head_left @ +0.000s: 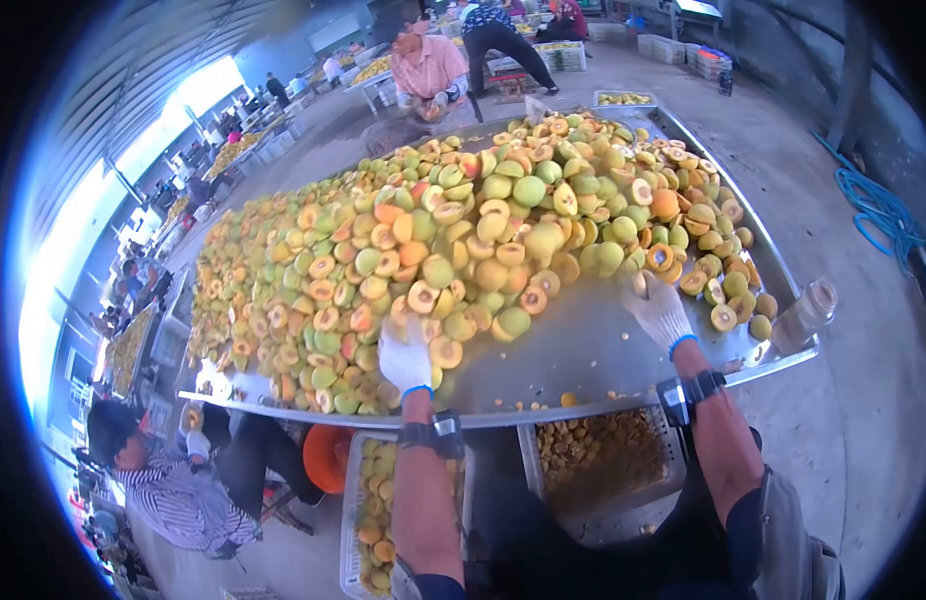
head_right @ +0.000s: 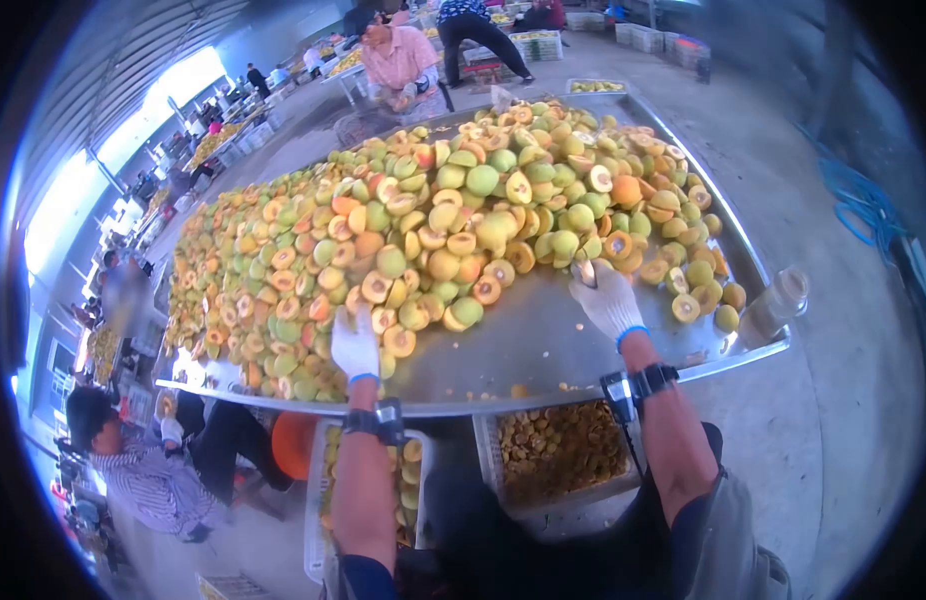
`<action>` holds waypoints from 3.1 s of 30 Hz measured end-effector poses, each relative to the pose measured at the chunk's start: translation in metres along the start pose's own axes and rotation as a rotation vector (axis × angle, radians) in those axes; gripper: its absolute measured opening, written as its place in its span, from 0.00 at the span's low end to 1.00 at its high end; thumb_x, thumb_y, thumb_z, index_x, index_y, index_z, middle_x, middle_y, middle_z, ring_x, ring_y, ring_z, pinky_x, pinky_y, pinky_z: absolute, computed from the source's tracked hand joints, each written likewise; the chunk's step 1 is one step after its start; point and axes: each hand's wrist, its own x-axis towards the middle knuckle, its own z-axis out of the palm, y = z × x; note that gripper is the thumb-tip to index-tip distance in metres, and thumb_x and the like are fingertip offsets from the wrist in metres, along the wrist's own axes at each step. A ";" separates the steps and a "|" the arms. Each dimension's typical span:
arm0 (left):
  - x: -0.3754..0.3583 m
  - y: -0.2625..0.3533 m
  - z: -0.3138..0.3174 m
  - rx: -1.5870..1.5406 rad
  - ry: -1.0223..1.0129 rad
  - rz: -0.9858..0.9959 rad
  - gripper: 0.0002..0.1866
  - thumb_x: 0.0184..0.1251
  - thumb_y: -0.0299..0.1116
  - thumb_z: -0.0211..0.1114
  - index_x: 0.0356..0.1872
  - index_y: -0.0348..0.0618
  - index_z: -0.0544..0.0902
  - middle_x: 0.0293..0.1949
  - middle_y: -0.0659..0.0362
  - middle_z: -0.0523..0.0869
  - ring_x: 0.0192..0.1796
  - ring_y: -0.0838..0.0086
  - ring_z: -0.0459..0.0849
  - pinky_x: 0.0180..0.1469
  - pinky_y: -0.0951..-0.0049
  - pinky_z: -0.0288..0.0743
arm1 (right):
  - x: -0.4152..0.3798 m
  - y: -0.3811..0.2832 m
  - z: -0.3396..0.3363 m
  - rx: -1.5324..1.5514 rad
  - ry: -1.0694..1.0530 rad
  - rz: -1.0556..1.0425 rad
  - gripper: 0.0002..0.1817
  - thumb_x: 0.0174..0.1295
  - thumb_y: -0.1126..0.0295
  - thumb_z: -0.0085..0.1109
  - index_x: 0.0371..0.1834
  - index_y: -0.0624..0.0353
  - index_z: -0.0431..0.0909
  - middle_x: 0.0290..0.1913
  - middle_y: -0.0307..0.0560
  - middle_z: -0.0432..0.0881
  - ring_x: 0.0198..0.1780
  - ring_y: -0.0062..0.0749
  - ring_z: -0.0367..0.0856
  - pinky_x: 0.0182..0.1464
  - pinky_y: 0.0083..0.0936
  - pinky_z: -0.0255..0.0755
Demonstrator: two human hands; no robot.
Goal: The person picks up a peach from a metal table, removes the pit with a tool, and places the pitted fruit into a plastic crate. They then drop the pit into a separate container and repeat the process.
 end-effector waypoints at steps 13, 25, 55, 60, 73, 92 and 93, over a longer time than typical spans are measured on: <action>0.082 0.017 0.040 0.128 -0.234 -0.014 0.30 0.72 0.57 0.65 0.52 0.36 0.89 0.46 0.38 0.90 0.52 0.45 0.89 0.56 0.51 0.80 | 0.241 0.065 0.020 -0.083 0.128 -0.001 0.28 0.63 0.52 0.61 0.60 0.61 0.81 0.50 0.68 0.88 0.56 0.63 0.85 0.59 0.46 0.77; 0.073 0.024 0.049 -0.205 -0.288 -0.046 0.25 0.69 0.53 0.68 0.48 0.36 0.87 0.45 0.40 0.90 0.48 0.45 0.88 0.53 0.51 0.77 | 0.225 0.014 0.037 -0.056 -0.229 -0.141 0.28 0.67 0.57 0.62 0.67 0.58 0.80 0.51 0.58 0.90 0.52 0.47 0.89 0.57 0.38 0.79; -0.128 0.118 0.045 -0.127 -0.316 0.471 0.20 0.70 0.49 0.68 0.53 0.47 0.89 0.54 0.47 0.87 0.63 0.47 0.80 0.68 0.41 0.67 | 0.024 0.003 0.018 -0.259 -0.252 -0.258 0.25 0.71 0.57 0.57 0.69 0.52 0.77 0.56 0.64 0.86 0.58 0.61 0.84 0.60 0.53 0.77; -0.137 0.162 0.063 0.122 -0.260 0.457 0.26 0.61 0.58 0.72 0.54 0.54 0.88 0.52 0.50 0.85 0.62 0.48 0.79 0.58 0.35 0.68 | -0.028 -0.012 0.001 0.031 0.155 -0.282 0.27 0.67 0.61 0.65 0.68 0.56 0.76 0.49 0.64 0.88 0.53 0.61 0.86 0.55 0.47 0.79; -0.169 0.196 0.037 -0.171 -0.365 0.529 0.24 0.68 0.40 0.70 0.62 0.43 0.83 0.50 0.49 0.90 0.58 0.53 0.86 0.60 0.51 0.78 | -0.225 -0.030 -0.068 0.563 0.102 0.185 0.22 0.70 0.66 0.67 0.64 0.60 0.78 0.35 0.45 0.83 0.36 0.23 0.78 0.44 0.29 0.77; -0.281 0.177 -0.143 -1.212 -0.802 -0.517 0.27 0.84 0.47 0.51 0.72 0.38 0.70 0.63 0.45 0.81 0.63 0.48 0.82 0.68 0.46 0.77 | -0.271 -0.067 -0.063 0.081 -0.233 -0.165 0.16 0.71 0.58 0.63 0.46 0.59 0.73 0.35 0.64 0.83 0.38 0.66 0.85 0.40 0.55 0.76; -0.285 0.173 -0.145 -1.205 -0.808 -0.529 0.27 0.84 0.47 0.51 0.72 0.38 0.70 0.63 0.45 0.81 0.63 0.48 0.82 0.68 0.46 0.77 | -0.276 -0.065 -0.057 0.136 -0.191 -0.187 0.15 0.71 0.58 0.63 0.45 0.59 0.73 0.35 0.64 0.83 0.37 0.67 0.84 0.40 0.55 0.75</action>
